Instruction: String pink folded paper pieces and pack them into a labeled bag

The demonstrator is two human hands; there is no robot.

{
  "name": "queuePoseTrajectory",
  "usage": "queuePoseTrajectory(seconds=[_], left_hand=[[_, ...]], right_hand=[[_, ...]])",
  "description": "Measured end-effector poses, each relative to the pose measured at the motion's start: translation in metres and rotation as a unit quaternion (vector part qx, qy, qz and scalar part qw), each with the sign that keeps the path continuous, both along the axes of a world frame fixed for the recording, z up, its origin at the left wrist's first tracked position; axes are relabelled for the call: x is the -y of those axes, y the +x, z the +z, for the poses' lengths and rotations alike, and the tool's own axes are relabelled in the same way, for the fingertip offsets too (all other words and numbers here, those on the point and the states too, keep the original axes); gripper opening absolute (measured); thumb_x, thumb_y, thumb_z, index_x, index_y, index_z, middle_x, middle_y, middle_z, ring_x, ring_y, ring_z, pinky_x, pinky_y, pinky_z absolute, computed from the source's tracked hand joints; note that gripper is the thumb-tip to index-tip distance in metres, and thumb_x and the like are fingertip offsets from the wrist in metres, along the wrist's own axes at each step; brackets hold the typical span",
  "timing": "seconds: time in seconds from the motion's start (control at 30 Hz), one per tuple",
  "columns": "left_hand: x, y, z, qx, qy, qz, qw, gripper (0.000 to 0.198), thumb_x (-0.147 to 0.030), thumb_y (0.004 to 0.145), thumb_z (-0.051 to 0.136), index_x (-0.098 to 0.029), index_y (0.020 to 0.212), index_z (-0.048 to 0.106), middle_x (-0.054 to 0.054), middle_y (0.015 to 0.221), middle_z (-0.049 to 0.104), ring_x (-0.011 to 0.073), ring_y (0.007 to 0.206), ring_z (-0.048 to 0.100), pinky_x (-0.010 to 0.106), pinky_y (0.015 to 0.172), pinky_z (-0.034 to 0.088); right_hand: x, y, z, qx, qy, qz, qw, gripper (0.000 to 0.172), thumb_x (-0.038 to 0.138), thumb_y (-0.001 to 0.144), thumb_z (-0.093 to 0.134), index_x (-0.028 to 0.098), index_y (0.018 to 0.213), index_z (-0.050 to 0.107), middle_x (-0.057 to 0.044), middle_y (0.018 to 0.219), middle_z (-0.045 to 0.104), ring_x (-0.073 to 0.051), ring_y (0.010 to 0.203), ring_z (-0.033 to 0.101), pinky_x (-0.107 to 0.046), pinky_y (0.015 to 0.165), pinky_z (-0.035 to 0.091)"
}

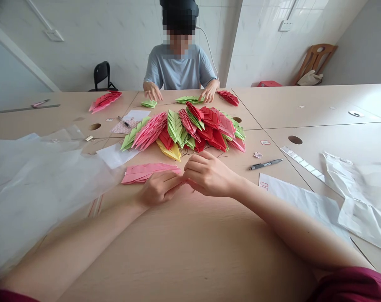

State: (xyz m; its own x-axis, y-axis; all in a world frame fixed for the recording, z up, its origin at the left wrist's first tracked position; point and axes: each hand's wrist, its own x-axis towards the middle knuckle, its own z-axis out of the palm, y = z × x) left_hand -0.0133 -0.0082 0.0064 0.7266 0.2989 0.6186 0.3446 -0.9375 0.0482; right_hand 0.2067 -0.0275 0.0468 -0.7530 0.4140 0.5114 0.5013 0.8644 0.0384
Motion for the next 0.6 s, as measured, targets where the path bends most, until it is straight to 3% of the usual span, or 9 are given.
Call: queuePoseTrajectory(seconds=[0.33,0.47,0.6], left_hand=[[-0.004,-0.003,0.000,0.046,0.001,0.023,0.999,0.009,-0.016,0.088,0.056,-0.018,0.092,0.064,0.004,0.080,0.069,0.0152,0.074,0.065,0.027,0.071,0.052],[-0.006,-0.002,-0.002,0.058,0.013,0.046,0.997,0.006,-0.017,0.087,0.058,-0.018,0.090,0.063,0.003,0.080,0.070,0.0147,0.074,0.064,0.026,0.069,0.051],[-0.005,-0.001,-0.005,0.077,-0.008,0.066,0.995,0.006,-0.018,0.088,0.058,-0.018,0.092,0.062,0.001,0.080,0.070,0.0129,0.073,0.065,0.024,0.067,0.050]], right_hand=[[-0.013,0.024,0.013,-0.041,-0.060,-0.020,0.997,0.010,0.025,0.090,0.052,0.020,0.094,0.059,-0.008,0.096,0.065,-0.021,0.090,0.057,-0.037,0.080,0.045],[-0.008,0.019,0.012,-0.029,-0.059,-0.030,0.997,0.039,0.043,0.086,0.061,0.019,0.116,0.056,-0.012,0.115,0.063,-0.026,0.104,0.056,-0.043,0.089,0.044],[-0.006,0.012,0.004,-0.025,-0.039,-0.038,0.998,0.020,0.026,0.091,0.055,0.021,0.110,0.060,-0.007,0.105,0.068,-0.022,0.100,0.059,-0.043,0.096,0.041]])
